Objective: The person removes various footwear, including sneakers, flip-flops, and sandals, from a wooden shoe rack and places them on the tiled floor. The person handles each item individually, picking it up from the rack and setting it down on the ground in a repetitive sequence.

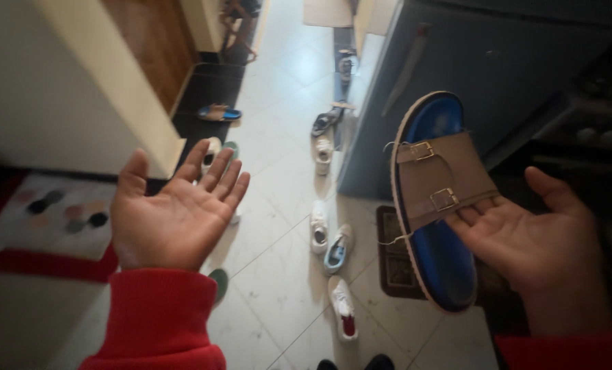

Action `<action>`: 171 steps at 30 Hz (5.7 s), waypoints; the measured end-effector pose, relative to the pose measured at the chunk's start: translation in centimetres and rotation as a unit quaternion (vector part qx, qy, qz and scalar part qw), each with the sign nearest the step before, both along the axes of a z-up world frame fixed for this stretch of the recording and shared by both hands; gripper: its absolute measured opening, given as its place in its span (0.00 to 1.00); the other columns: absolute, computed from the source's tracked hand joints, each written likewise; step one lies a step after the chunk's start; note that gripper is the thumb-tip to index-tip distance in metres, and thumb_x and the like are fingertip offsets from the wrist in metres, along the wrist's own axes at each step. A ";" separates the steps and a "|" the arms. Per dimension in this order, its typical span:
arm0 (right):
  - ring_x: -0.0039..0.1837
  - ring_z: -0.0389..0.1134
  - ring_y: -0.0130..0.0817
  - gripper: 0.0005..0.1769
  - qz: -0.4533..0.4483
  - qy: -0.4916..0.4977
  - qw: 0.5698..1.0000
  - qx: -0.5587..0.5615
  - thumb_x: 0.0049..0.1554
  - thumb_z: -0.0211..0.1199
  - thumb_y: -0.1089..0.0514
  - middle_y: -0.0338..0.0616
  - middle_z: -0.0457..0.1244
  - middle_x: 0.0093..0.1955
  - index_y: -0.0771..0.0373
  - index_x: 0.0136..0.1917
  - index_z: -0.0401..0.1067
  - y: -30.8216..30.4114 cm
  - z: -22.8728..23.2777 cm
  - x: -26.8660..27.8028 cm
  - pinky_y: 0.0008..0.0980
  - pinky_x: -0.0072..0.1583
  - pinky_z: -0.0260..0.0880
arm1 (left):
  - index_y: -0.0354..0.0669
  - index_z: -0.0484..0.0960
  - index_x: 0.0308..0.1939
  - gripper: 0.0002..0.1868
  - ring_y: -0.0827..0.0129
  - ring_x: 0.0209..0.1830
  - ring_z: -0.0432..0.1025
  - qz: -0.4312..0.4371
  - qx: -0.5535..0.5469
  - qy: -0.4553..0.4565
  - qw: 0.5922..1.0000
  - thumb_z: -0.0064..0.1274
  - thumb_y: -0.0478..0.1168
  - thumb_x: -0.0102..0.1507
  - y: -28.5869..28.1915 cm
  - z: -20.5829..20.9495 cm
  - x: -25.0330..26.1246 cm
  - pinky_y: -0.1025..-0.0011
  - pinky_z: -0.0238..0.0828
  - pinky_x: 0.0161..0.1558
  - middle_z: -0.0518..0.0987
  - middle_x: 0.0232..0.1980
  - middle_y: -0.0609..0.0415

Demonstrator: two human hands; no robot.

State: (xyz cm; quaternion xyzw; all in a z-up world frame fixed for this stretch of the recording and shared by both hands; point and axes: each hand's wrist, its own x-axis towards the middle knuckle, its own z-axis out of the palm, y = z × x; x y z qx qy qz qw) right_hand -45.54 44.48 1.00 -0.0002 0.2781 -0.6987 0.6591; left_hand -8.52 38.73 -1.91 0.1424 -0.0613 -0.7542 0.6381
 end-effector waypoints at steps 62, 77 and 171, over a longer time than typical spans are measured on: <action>0.81 0.51 0.49 0.44 -0.183 0.050 0.953 0.236 0.57 0.51 0.41 0.55 0.53 0.80 0.66 0.79 0.53 10.9 -61.2 -6.7 0.51 0.78 0.45 | 0.42 0.50 0.80 0.54 0.54 0.83 0.46 -0.045 0.004 0.082 0.996 0.48 0.71 0.61 10.2 -55.2 -18.5 0.49 0.38 0.78 0.52 0.83 0.43; 0.82 0.49 0.53 0.56 -0.185 0.089 0.940 0.274 0.56 0.56 0.34 0.62 0.48 0.81 0.75 0.80 0.42 9.4 -85.4 -14.0 0.52 0.79 0.43 | 0.43 0.53 0.78 0.48 0.54 0.82 0.50 -0.153 -0.051 0.080 0.984 0.42 0.69 0.63 7.1 -68.7 -25.5 0.49 0.45 0.78 0.57 0.80 0.42; 0.84 0.32 0.64 0.54 -0.064 -0.057 0.983 -0.163 0.56 0.36 0.18 0.66 0.34 0.84 0.60 0.78 0.56 -20.6 9.8 15.3 0.73 0.74 0.39 | 0.46 0.55 0.77 0.49 0.50 0.82 0.46 0.082 -0.078 0.067 0.991 0.41 0.70 0.60 -17.4 9.9 0.7 0.47 0.42 0.75 0.52 0.82 0.41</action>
